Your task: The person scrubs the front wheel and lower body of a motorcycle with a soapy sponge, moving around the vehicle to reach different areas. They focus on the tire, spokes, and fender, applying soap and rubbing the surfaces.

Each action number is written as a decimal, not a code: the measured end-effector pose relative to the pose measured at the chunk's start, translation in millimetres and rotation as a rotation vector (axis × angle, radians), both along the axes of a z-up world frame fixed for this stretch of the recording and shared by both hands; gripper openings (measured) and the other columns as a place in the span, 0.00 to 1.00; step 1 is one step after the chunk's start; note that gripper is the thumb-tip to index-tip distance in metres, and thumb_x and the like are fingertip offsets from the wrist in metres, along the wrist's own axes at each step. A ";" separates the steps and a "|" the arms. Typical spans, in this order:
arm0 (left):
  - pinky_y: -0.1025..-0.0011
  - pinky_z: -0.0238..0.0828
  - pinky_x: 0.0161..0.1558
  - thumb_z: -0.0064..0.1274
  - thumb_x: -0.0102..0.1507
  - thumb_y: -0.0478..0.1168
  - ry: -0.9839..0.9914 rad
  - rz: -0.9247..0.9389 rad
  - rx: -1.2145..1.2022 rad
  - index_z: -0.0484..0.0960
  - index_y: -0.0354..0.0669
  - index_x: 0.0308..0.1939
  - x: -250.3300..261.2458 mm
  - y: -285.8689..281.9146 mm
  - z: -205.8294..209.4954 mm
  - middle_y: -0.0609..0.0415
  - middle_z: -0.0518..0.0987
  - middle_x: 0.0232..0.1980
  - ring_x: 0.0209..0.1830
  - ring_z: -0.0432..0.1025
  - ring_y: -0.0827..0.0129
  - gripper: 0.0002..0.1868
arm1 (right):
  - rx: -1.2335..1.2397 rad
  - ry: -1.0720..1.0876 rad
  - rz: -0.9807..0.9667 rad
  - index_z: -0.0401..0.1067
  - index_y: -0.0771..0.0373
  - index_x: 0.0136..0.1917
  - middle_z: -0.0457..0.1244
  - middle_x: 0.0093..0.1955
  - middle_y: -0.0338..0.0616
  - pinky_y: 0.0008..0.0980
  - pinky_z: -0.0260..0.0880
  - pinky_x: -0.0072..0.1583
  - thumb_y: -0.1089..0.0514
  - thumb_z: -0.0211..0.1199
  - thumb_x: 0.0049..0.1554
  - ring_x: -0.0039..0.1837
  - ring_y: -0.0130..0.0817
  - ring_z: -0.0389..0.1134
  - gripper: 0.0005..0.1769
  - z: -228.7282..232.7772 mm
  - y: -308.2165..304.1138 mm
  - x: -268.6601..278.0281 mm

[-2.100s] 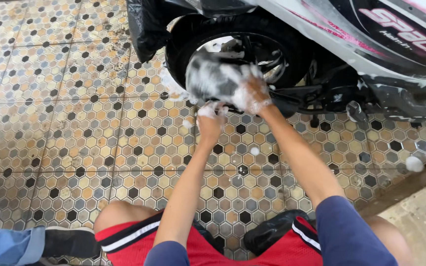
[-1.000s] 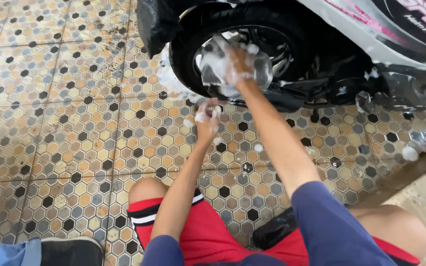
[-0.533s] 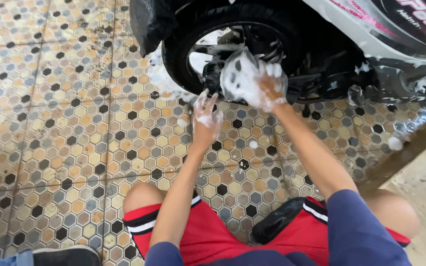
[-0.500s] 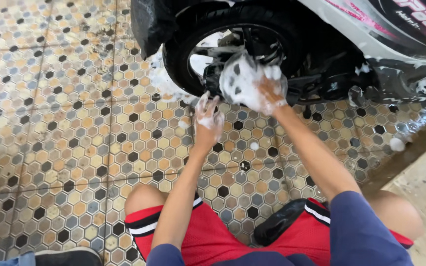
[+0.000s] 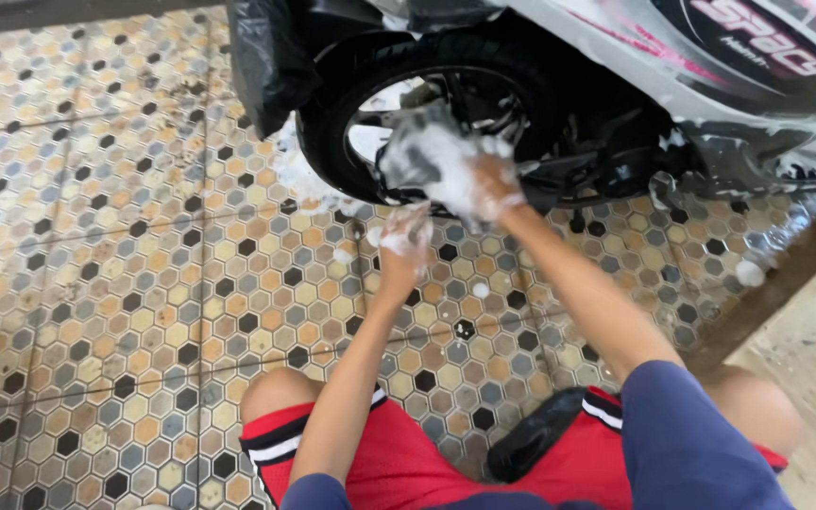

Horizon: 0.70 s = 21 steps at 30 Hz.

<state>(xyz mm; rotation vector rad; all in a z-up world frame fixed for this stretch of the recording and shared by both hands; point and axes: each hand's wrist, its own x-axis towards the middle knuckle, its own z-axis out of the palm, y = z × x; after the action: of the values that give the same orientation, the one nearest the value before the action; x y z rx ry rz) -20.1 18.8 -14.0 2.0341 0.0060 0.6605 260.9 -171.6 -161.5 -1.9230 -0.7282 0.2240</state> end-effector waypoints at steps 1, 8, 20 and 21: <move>0.56 0.66 0.65 0.59 0.63 0.37 0.034 0.046 0.022 0.87 0.49 0.54 1.8 -0.3 -4.3 0.51 0.85 0.51 0.60 0.74 0.53 0.15 | -0.372 -0.227 -0.665 0.72 0.52 0.54 0.66 0.55 0.40 0.40 0.62 0.62 0.33 0.56 0.56 0.64 0.41 0.65 0.25 36.3 -1.9 -11.2; 0.64 0.76 0.47 0.64 0.56 0.31 -0.190 0.149 0.114 0.87 0.53 0.35 16.3 2.7 13.9 0.60 0.86 0.37 0.41 0.79 0.60 0.09 | -1.641 -1.176 -1.021 0.74 0.57 0.42 0.71 0.39 0.43 0.39 0.73 0.37 0.51 0.66 0.54 0.43 0.42 0.72 0.08 60.3 -44.8 -13.0; 0.62 0.75 0.45 0.61 0.54 0.22 -0.247 0.107 0.067 0.86 0.42 0.28 10.1 1.4 49.7 0.51 0.84 0.33 0.35 0.78 0.52 0.09 | -1.048 -0.684 -0.843 0.81 0.45 0.53 0.71 0.40 0.44 0.41 0.73 0.38 0.50 0.60 0.56 0.42 0.45 0.75 0.14 98.2 -177.1 -77.1; 0.62 0.75 0.45 0.61 0.54 0.22 -0.246 0.101 0.067 0.86 0.42 0.28 9.9 0.1 48.8 0.51 0.84 0.33 0.35 0.78 0.52 0.09 | -1.050 -0.680 -0.847 0.81 0.45 0.53 0.71 0.40 0.44 0.41 0.73 0.38 0.50 0.60 0.56 0.42 0.45 0.75 0.14 103.3 -155.0 -85.5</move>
<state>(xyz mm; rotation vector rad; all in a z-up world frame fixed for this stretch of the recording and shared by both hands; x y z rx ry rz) -10.3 19.0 34.8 2.0134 -0.0586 0.9828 175.3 -326.6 -58.2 -3.1837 -0.0866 -0.7582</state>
